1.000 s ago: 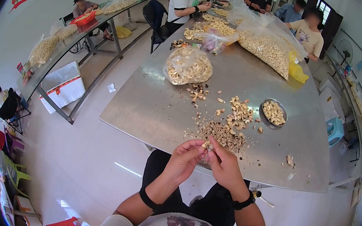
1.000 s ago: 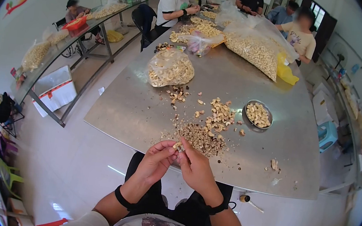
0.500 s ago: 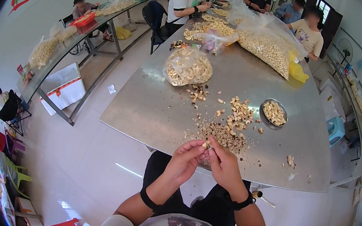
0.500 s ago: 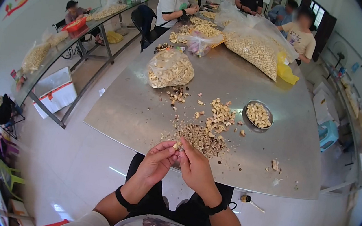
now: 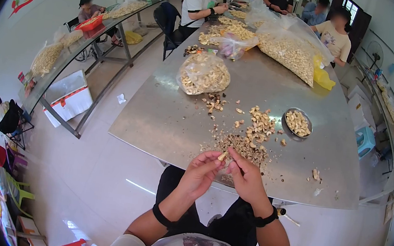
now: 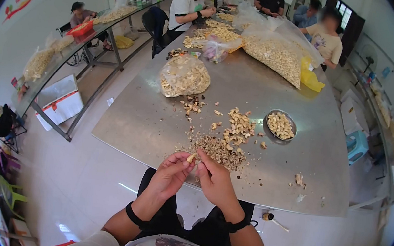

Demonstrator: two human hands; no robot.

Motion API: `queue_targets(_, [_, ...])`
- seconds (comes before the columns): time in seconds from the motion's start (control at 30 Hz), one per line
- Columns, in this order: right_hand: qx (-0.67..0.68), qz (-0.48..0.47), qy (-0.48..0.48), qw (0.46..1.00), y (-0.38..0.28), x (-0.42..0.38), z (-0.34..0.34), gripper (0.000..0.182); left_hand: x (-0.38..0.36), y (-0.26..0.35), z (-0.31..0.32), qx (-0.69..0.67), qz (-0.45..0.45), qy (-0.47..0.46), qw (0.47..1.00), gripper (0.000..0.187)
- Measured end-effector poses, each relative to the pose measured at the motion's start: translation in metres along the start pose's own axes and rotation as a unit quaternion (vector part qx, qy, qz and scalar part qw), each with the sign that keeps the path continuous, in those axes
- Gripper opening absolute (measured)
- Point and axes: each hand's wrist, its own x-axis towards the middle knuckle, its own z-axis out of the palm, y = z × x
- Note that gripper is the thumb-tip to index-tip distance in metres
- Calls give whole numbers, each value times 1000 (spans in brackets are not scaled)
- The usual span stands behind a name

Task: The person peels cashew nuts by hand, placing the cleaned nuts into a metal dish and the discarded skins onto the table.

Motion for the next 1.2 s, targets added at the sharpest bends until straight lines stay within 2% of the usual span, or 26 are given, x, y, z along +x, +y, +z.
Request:
queue_targets(0.37, [-6, -11, 1, 1000, 4, 0, 1, 40, 0, -2, 0, 17, 10, -4, 1000, 19])
queue_targets(0.53, [-21, -39, 14, 999, 0, -2, -2, 42, -3, 1, 6, 12, -11, 31, 999, 16])
queue_targets(0.63, [-52, -25, -12, 998, -3, -6, 1, 45, -1, -2, -1, 19, 1, 34, 999, 14])
queue_targets(0.7, [-47, -53, -5, 997, -3, -6, 4, 50, -1, -3, -3, 13, 1, 30, 999, 15])
queue_targets(1.03, [-68, -57, -18, 996, -5, -7, 5, 51, -3, -2, -2, 13, 14, 34, 999, 17])
queue_targets(1.1, [-147, -113, 17, 983, -2, -7, 8, 49, -3, -2, -2, 13, 13, 34, 999, 17])
queue_targets(1.2, [-194, -115, 14, 974, -5, -8, 7, 47, -4, -1, 0, 19, 10, 41, 999, 14])
